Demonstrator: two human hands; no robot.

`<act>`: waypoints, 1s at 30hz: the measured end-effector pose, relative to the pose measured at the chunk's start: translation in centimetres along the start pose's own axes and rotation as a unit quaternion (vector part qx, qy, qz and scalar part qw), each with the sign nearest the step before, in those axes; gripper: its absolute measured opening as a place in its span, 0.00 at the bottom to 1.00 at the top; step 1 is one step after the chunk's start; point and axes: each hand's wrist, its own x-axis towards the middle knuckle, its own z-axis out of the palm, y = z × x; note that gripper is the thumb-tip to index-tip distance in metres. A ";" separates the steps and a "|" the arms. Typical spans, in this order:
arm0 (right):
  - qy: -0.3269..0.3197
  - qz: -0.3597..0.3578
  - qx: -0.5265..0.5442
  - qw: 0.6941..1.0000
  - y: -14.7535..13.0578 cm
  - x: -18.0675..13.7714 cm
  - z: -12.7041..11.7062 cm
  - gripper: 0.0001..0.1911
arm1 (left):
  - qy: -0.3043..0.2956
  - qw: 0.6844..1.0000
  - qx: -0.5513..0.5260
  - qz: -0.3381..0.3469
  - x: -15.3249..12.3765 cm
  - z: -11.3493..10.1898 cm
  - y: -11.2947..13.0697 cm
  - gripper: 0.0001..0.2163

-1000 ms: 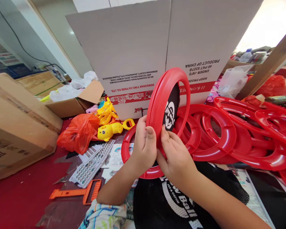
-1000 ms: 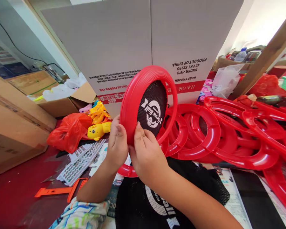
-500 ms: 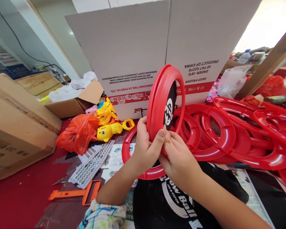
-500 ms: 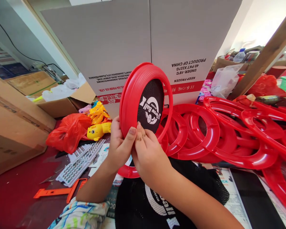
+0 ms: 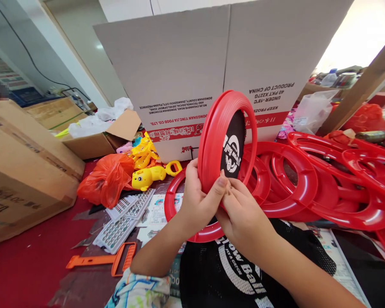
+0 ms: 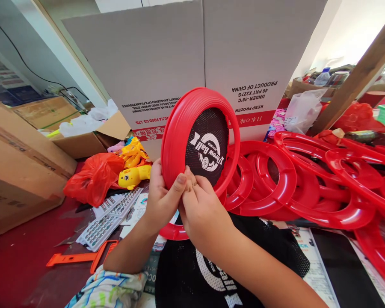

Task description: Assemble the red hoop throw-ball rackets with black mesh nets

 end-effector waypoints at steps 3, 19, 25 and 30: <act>-0.004 0.001 -0.015 1.000 0.0 0.1 0.0 0.18 | 0.009 1.000 0.023 -0.013 0.0 0.0 0.2 0.15; 0.024 -0.016 -0.062 0.998 -0.9 0.4 -0.1 0.19 | 0.041 0.996 0.084 -0.001 -0.9 -0.1 0.0 0.14; -0.009 -0.028 -0.065 0.997 0.6 0.9 -2.3 0.17 | 0.041 0.997 0.064 0.000 0.9 -2.1 1.0 0.15; 0.118 0.109 -0.208 0.965 4.0 0.2 -7.1 0.37 | 0.119 0.991 0.051 0.009 1.5 -6.4 2.8 0.12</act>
